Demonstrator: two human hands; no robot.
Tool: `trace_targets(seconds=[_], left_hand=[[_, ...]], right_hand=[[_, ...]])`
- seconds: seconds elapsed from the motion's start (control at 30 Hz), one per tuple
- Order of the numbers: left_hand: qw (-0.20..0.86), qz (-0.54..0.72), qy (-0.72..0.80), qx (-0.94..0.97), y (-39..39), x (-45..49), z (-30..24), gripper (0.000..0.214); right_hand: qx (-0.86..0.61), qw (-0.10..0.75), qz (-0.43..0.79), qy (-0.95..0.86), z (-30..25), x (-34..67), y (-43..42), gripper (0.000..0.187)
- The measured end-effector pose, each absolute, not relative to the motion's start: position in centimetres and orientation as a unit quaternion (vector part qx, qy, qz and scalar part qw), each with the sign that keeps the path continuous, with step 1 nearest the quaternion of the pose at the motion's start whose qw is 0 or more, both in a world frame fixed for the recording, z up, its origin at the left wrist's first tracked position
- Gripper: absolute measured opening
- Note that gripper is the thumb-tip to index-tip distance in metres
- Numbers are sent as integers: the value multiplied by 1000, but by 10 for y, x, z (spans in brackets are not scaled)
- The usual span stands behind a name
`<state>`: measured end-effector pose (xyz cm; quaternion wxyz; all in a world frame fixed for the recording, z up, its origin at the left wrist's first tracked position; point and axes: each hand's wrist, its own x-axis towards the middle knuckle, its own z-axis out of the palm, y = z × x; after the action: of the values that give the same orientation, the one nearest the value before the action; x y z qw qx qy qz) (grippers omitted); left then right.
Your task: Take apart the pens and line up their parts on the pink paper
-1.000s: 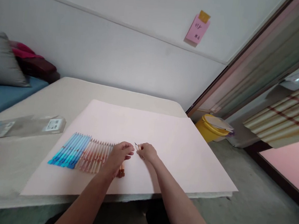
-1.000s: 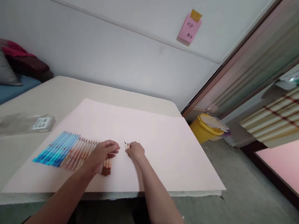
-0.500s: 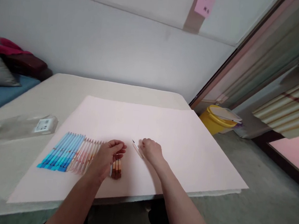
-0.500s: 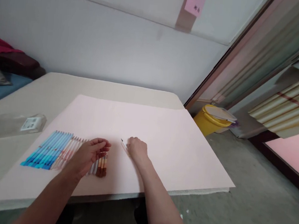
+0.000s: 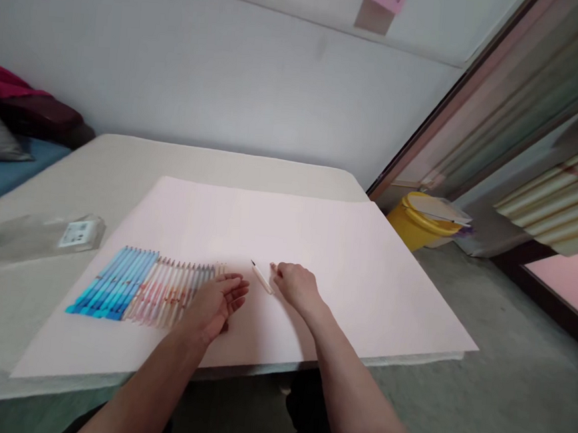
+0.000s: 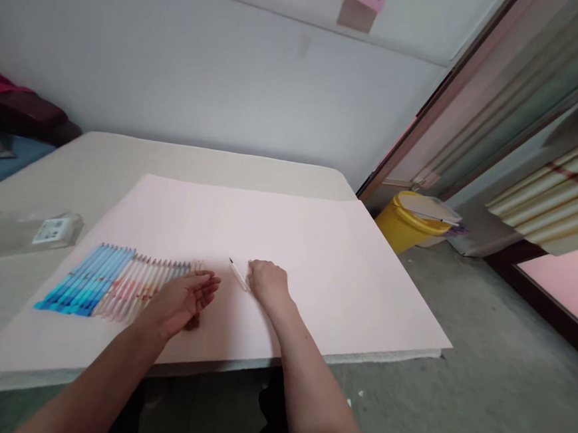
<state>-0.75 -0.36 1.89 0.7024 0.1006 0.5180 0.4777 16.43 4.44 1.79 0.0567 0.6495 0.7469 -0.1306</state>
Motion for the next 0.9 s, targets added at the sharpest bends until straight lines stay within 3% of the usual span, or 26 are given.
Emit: trace_targets(seconds=[0.17, 0.9], left_hand=[[693, 487, 524, 92, -4, -1, 16, 14], [692, 491, 529, 22, 1, 14, 0, 7]], right_hand=[[621, 82, -140, 767, 12, 155, 39, 25], [624, 57, -108, 772, -4, 142, 26, 36]])
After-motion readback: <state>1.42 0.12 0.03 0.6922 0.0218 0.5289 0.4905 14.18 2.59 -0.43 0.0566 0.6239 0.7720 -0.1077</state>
